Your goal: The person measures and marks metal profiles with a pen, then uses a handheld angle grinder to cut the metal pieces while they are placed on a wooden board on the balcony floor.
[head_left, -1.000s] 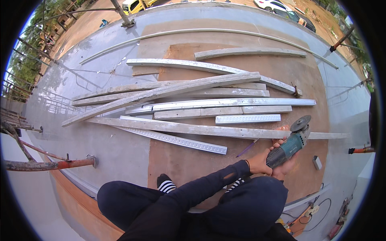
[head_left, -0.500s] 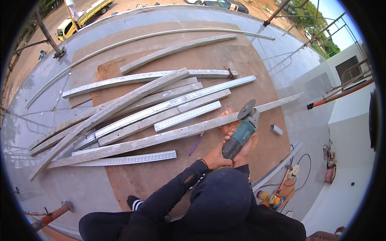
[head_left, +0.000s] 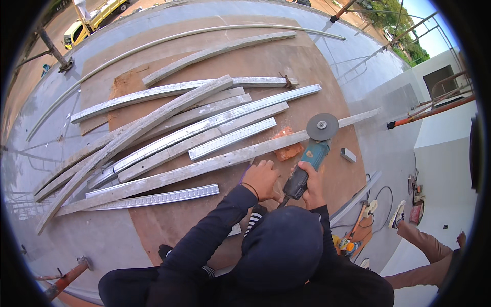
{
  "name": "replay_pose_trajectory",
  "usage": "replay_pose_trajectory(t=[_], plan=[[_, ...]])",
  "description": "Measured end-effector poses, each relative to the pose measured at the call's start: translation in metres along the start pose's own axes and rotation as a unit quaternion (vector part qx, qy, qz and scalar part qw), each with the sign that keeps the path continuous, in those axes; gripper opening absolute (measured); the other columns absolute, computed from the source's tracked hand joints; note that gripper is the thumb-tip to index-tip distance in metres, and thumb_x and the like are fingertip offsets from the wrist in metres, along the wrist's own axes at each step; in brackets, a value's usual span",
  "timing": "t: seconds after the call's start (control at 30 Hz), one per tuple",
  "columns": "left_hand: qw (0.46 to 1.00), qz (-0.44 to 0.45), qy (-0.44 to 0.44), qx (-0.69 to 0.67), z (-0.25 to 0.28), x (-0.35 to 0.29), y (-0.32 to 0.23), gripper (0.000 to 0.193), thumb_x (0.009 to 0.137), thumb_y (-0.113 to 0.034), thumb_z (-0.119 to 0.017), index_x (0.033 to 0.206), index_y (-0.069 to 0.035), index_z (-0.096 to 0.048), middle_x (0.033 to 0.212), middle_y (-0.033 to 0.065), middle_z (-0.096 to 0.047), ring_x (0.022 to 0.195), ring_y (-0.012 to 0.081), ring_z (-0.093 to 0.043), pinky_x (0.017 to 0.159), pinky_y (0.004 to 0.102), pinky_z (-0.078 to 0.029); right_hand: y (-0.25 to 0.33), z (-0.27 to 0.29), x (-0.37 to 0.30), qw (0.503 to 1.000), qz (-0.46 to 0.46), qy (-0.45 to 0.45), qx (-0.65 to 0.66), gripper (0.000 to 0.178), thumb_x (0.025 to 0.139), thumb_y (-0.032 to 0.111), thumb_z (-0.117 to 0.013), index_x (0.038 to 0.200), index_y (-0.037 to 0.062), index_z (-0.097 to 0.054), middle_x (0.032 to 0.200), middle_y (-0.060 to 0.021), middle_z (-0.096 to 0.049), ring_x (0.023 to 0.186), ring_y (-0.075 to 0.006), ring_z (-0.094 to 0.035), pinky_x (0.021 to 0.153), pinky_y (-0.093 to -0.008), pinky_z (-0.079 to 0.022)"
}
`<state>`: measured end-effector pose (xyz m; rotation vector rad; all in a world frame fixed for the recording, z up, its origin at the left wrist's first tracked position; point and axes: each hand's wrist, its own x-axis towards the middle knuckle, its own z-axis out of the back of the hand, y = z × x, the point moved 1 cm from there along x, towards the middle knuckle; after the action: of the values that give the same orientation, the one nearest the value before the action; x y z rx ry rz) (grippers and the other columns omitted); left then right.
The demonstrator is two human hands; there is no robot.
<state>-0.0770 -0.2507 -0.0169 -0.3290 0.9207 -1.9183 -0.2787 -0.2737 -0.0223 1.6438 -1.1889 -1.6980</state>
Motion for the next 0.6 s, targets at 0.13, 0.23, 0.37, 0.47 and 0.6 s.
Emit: replay_pose_trajectory(t=[0.13,0.23,0.37,0.47,0.6], plan=[[0.973,0.172,-0.082,0.129,0.043,-0.028,0.08,0.082,0.053,-0.053,-0.088,0.117,-0.011,-0.06,0.109,0.0119,-0.058,0.11,0.0307,-0.054,0.088,0.044,-0.047,0.011,0.009,0.001,0.997,0.054,0.009,-0.058,0.023,0.077,0.013,-0.071,0.091,-0.0016,-0.062,0.075,-0.0121,-0.065,0.059,-0.0198,-0.064,0.057,-0.0317,-0.054],[0.957,0.259,0.013,0.132,0.036,-0.057,0.131,0.069,0.06,-0.045,-0.085,0.115,-0.012,-0.06,0.11,0.0139,-0.062,0.107,0.033,-0.06,0.086,0.0452,-0.051,0.021,0.015,-0.003,0.992,0.068,0.02,-0.106,0.023,0.075,0.011,-0.073,0.09,-0.0013,-0.062,0.074,-0.0093,-0.064,0.059,-0.0168,-0.063,0.055,-0.03,-0.052],[0.963,0.204,-0.063,0.162,0.018,-0.064,0.152,0.053,0.065,-0.036,-0.081,0.109,-0.012,-0.062,0.101,0.0124,-0.064,0.093,0.0334,-0.065,0.077,0.0456,-0.053,0.02,0.021,-0.005,0.985,0.083,0.033,-0.147,0.027,0.073,0.012,-0.075,0.092,-0.0001,-0.06,0.074,-0.0068,-0.063,0.059,-0.0148,-0.062,0.055,-0.0287,-0.051],[0.967,0.167,-0.148,0.125,0.011,-0.063,0.154,0.045,0.068,-0.03,-0.078,0.106,-0.01,-0.065,0.096,0.0127,-0.063,0.091,0.0338,-0.064,0.076,0.0456,-0.052,0.017,0.031,-0.002,0.976,0.07,0.037,-0.204,0.033,0.071,0.013,-0.077,0.095,-0.0001,-0.059,0.077,-0.0056,-0.062,0.062,-0.0141,-0.061,0.058,-0.0286,-0.051],[0.963,0.138,-0.196,0.121,0.009,-0.054,0.155,0.044,0.07,-0.029,-0.077,0.108,-0.009,-0.065,0.093,0.0128,-0.062,0.089,0.0335,-0.063,0.076,0.045,-0.051,0.013,0.029,0.003,0.95,0.126,0.049,-0.281,0.043,0.068,0.016,-0.079,0.103,-0.0002,-0.058,0.083,-0.0046,-0.062,0.069,-0.0135,-0.061,0.064,-0.0288,-0.05]])
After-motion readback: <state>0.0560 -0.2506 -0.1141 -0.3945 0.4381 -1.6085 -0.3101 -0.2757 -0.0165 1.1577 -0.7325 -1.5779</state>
